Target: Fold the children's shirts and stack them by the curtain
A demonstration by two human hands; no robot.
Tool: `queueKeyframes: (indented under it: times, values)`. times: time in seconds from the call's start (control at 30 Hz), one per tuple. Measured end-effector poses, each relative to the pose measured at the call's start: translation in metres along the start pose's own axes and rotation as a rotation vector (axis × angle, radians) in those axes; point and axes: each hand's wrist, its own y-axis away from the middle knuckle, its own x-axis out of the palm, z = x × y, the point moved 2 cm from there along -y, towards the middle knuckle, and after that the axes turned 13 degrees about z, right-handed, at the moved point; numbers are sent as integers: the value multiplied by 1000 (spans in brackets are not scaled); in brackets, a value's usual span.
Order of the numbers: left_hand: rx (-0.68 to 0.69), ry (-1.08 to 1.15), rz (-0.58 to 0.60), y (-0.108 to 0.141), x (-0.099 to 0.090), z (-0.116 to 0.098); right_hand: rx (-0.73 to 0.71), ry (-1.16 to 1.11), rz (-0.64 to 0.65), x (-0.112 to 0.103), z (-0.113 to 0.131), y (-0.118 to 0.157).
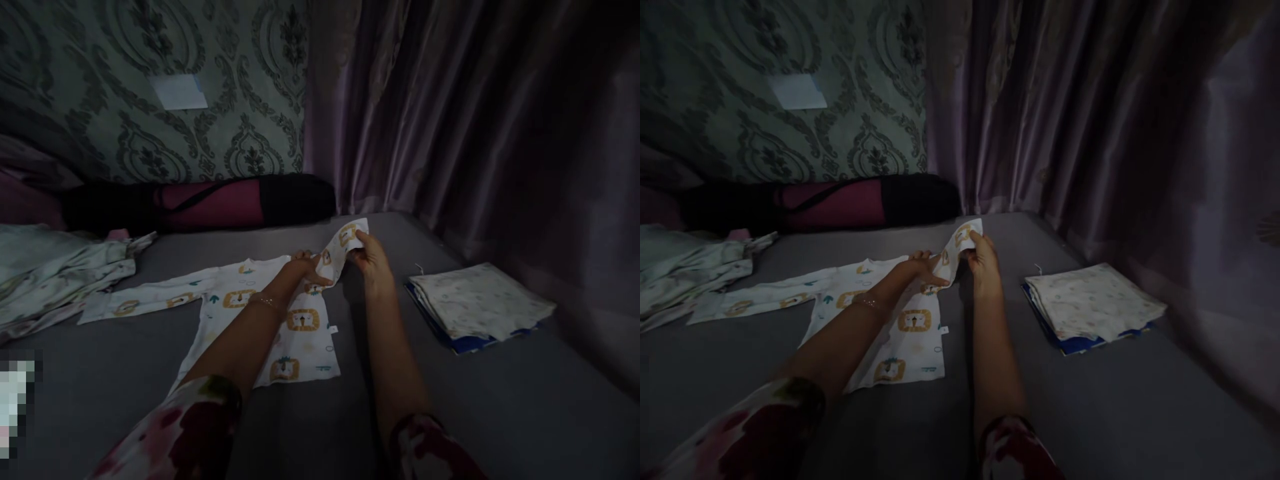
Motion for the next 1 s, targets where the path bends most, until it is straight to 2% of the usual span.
queueKeyframes:
  times: [0.2,0.3,0.4,0.5,0.57,0.7,0.77,0.83,0.93,0.97,1.0]
  values:
    - [29,64,-61,4,0,-1,3,111,29,0,-3,1]
    - [114,135,-157,10,8,2,17,96,31,0,-5,2]
    - [172,299,-293,22,19,14,43,83,35,5,-5,5]
    - [194,611,-452,39,35,38,80,84,19,14,-8,10]
    - [228,946,-520,51,48,60,102,116,26,23,-13,14]
    - [231,1649,-537,70,75,97,114,277,85,45,-37,25]
    - [246,1860,-502,75,82,107,114,393,167,57,-52,35]
    - [273,1970,-462,77,84,111,151,484,349,68,-68,46]
    - [324,2017,-411,78,82,112,298,554,696,76,-83,60]
    - [333,2010,-405,78,80,112,332,574,749,76,-84,61]
    - [327,1978,-422,77,80,112,342,589,747,74,-83,60]
